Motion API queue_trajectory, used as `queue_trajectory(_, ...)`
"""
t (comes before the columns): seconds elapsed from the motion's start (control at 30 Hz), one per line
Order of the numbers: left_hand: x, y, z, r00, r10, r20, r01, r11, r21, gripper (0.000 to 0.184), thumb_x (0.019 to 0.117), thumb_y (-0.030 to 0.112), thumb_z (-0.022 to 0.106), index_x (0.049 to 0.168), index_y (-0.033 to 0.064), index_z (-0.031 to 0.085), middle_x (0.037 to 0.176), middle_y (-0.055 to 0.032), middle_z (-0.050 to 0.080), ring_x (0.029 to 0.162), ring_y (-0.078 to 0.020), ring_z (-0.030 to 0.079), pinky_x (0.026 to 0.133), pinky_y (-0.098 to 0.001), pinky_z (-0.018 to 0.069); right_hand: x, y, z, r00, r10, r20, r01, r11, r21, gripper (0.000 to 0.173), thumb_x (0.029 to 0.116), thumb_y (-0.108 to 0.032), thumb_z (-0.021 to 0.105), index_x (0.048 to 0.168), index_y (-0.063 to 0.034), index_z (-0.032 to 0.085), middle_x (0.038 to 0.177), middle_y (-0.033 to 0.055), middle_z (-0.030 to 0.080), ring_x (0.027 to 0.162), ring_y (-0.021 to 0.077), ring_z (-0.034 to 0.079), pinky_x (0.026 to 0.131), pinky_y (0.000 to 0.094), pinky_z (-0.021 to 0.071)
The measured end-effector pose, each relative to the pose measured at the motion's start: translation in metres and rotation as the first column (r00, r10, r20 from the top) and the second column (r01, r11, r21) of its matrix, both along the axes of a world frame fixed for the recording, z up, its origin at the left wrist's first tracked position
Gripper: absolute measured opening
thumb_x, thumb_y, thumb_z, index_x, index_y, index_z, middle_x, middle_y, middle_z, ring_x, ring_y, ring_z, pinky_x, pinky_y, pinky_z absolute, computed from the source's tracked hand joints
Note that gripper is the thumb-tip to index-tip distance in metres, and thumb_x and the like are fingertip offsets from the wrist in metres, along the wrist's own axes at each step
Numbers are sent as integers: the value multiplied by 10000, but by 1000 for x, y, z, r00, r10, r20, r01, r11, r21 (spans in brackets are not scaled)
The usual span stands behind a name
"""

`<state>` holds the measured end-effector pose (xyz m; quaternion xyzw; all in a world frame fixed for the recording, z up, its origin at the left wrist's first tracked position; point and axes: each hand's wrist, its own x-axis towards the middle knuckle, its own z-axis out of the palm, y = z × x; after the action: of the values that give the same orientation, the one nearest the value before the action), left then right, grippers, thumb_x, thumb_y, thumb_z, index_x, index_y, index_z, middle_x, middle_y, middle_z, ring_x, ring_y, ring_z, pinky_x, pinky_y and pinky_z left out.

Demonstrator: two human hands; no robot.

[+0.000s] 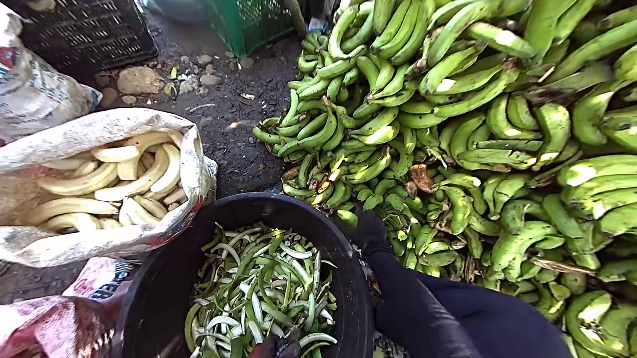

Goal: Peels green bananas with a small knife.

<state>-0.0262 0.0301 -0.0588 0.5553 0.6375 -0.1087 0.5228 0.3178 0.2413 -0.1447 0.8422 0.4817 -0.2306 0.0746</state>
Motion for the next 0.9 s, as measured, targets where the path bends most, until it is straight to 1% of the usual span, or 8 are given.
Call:
queue_trajectory(0.1,3,-1,11,997,52,49,-57,992,113,534,1007,595,500,1292,171,655,1116,-113,717,1033,-289,692,906,-582,543,2,1,55,919,-217,-330,312,911,270,668,873,-304,759,1393,45,528,1430,289,508,1336,413,501,1097,572,427)
queue_trajectory(0.17,3,-5,13,985,119,126,-143,970,198,510,981,574,567,1302,185,649,1135,-93,705,1036,-254,681,914,-546,549,-3,-2,84,767,-206,-608,524,747,408,621,854,-200,769,1381,22,526,1295,245,612,1191,340,613,1011,520,516)
queue_trajectory(0.33,15,-12,27,798,342,496,-483,856,185,604,911,530,707,1412,219,576,1202,-18,703,1063,-144,681,924,-442,581,-54,-50,138,236,99,-967,738,629,244,575,943,-112,667,1445,-23,400,1031,145,676,850,208,698,731,386,619)
queue_trajectory(0.4,20,-13,43,739,307,599,-511,835,203,573,935,486,699,1415,198,576,1216,-15,695,1069,-125,670,932,-403,577,-86,-76,135,21,130,-991,774,626,98,329,1037,-219,570,1294,-17,530,892,125,668,742,212,676,674,399,614)
queue_trajectory(0.47,24,-16,55,762,235,603,-491,817,302,519,976,456,646,1412,183,584,1219,-21,685,1070,-115,661,940,-383,568,-117,-103,141,-122,112,-986,784,620,-27,323,1091,-340,457,1116,-47,590,768,64,634,630,166,647,591,353,603)
queue_trajectory(0.6,25,-23,65,863,138,486,-402,770,496,438,1009,511,573,1271,177,677,1183,-11,692,1107,-119,646,1000,-396,540,-154,-146,139,-219,165,-962,732,680,-50,413,1131,-328,268,975,-83,561,690,5,614,592,90,634,539,240,568)
queue_trajectory(0.77,21,-26,62,907,86,412,-320,777,542,466,999,568,544,1206,182,701,1182,-3,691,1152,-125,625,1035,-408,509,-170,-174,160,-196,163,-967,734,678,-34,401,1132,-307,234,1007,-97,553,721,-9,610,640,68,621,580,236,560)
queue_trajectory(0.9,18,-25,51,875,173,451,-406,770,492,468,997,569,549,1205,180,704,1156,-3,695,1112,-121,639,1008,-405,530,-161,-179,153,-334,137,-933,621,776,-108,469,1127,-375,187,1048,-102,561,762,-5,621,674,80,629,603,255,570)
